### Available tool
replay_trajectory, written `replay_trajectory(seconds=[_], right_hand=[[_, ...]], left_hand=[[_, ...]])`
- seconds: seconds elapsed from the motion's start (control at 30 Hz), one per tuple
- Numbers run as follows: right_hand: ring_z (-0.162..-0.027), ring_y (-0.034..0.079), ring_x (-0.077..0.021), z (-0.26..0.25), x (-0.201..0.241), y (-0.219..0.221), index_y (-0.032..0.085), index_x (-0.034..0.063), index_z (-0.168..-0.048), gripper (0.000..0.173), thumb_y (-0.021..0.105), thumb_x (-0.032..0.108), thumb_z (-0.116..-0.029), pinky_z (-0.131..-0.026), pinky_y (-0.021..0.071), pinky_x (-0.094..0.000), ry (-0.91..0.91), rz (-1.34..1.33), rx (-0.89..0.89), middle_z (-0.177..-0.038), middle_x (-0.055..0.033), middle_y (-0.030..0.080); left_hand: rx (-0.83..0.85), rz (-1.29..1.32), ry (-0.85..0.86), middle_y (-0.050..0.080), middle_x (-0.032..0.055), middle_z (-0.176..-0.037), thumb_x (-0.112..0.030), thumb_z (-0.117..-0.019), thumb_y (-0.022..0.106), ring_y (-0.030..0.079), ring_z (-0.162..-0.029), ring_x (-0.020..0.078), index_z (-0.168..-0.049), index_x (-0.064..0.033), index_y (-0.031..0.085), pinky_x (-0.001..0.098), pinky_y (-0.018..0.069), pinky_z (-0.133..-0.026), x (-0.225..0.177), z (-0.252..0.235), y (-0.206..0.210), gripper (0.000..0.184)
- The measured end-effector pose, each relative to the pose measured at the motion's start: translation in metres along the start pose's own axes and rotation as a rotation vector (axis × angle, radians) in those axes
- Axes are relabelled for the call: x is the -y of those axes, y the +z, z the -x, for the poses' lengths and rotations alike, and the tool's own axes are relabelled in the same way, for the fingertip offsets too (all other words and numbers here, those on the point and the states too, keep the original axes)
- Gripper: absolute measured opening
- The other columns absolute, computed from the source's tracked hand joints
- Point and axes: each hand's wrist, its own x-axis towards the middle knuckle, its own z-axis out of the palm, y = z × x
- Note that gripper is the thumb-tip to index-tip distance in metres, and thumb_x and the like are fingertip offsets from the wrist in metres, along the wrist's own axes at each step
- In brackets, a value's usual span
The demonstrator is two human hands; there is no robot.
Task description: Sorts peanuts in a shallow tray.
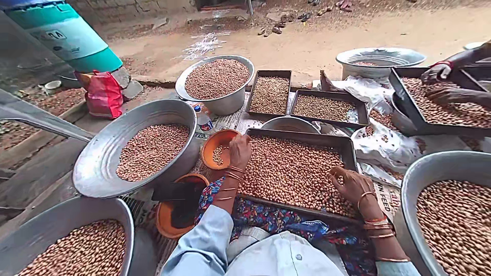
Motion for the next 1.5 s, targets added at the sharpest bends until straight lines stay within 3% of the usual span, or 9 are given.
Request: replay_trajectory(seconds=[0.17,0.23,0.37,0.7,0.83,1.03,1.17,1.33,1.5], right_hand=[[-0.085,0.074,-0.0367,0.000,-0.010,0.001,0.070,0.0029,-0.116,0.038,0.056,0.032,-0.0961,-0.073,0.0534,-0.0608,0.052,-0.284,-0.160,-0.095,-0.0172,0.075],[-0.086,0.071,-0.0196,0.002,-0.016,-0.001,0.065,-0.0011,-0.118,0.036,0.054,0.025,-0.0952,-0.076,0.0558,-0.0412,0.111,-0.586,-0.218,-0.098,-0.0106,0.074],[-0.051,0.047,-0.0002,0.002,-0.009,-0.010,0.053,0.0088,-0.101,0.019,0.043,0.008,-0.0848,-0.045,0.0379,-0.0173,0.253,-1.140,-0.209,-0.072,0.0073,0.055],[-0.101,0.070,-0.0369,-0.013,0.040,-0.026,0.073,0.0093,-0.121,0.027,0.059,0.021,-0.1013,-0.091,0.0517,-0.0588,0.163,-0.169,0.289,-0.106,-0.0179,0.074],[-0.115,0.067,-0.0401,-0.027,0.051,-0.010,0.071,0.0094,-0.124,0.027,0.057,0.018,-0.1015,-0.096,0.0505,-0.0611,0.050,-0.048,0.385,-0.120,-0.0199,0.072],[-0.113,0.067,-0.0421,-0.027,0.051,0.002,0.069,0.0073,-0.124,0.028,0.061,0.022,-0.1006,-0.092,0.0504,-0.0627,0.058,-0.032,0.436,-0.118,-0.0220,0.071],[-0.104,0.069,-0.0397,-0.022,0.035,-0.002,0.071,0.0083,-0.121,0.031,0.064,0.029,-0.0986,-0.091,0.0506,-0.0616,0.074,-0.192,0.423,-0.108,-0.0204,0.073],[-0.060,0.047,-0.0008,-0.023,-0.001,-0.018,0.060,0.0071,-0.110,0.021,0.059,0.014,-0.0897,-0.057,0.0410,-0.0207,0.213,-0.863,-0.035,-0.076,0.0066,0.053],[-0.066,0.049,-0.0112,-0.050,0.003,-0.038,0.065,0.0058,-0.104,0.009,0.058,0.007,-0.0976,-0.065,0.0419,-0.0331,0.318,-0.730,0.030,-0.078,-0.0023,0.056]], left_hand=[[0.190,0.070,0.047,0.068,0.0184,-0.124,-0.020,-0.1016,0.064,0.064,-0.120,0.0351,-0.129,-0.0072,0.068,0.0526,0.0482,-0.105,-0.018,0.020,-0.015,0.030],[0.354,0.161,0.144,0.072,0.0142,-0.120,-0.017,-0.1019,0.061,0.069,-0.111,0.0283,-0.125,-0.0069,0.071,0.0470,0.0526,-0.101,-0.040,0.033,0.001,0.027],[0.448,0.114,0.261,0.070,0.0167,-0.121,-0.008,-0.1019,0.051,0.066,-0.115,0.0313,-0.122,-0.0062,0.072,0.0473,0.0504,-0.103,-0.077,0.041,0.040,0.030],[0.498,-0.028,0.337,0.066,0.0201,-0.129,-0.013,-0.1015,0.058,0.058,-0.130,0.0350,-0.124,-0.0027,0.070,0.0474,0.0459,-0.111,-0.102,0.027,0.086,0.028],[0.483,0.233,0.188,0.071,0.0157,-0.109,-0.017,-0.0993,0.057,0.069,-0.103,0.0281,-0.124,-0.0034,0.068,0.0465,0.0531,-0.095,-0.090,0.021,0.075,0.030],[0.588,0.311,0.375,0.068,0.0150,-0.097,-0.012,-0.0989,0.057,0.063,-0.086,0.0261,-0.123,-0.0030,0.068,0.0437,0.0523,-0.085,-0.105,0.032,0.072,0.028],[0.654,0.129,0.513,0.069,0.0158,-0.129,-0.014,-0.1051,0.051,0.064,-0.124,0.0299,-0.126,-0.0067,0.071,0.0471,0.0477,-0.109,-0.130,0.054,0.089,0.029],[0.684,-0.017,0.507,0.066,0.0204,-0.130,-0.015,-0.1053,0.052,0.064,-0.122,0.0372,-0.129,-0.0050,0.068,0.0539,0.0502,-0.103,-0.142,0.061,0.095,0.030],[0.693,-0.038,0.531,0.065,0.0215,-0.131,-0.013,-0.1056,0.049,0.064,-0.121,0.0378,-0.129,-0.0019,0.066,0.0538,0.0502,-0.103,-0.141,0.065,0.099,0.031]])
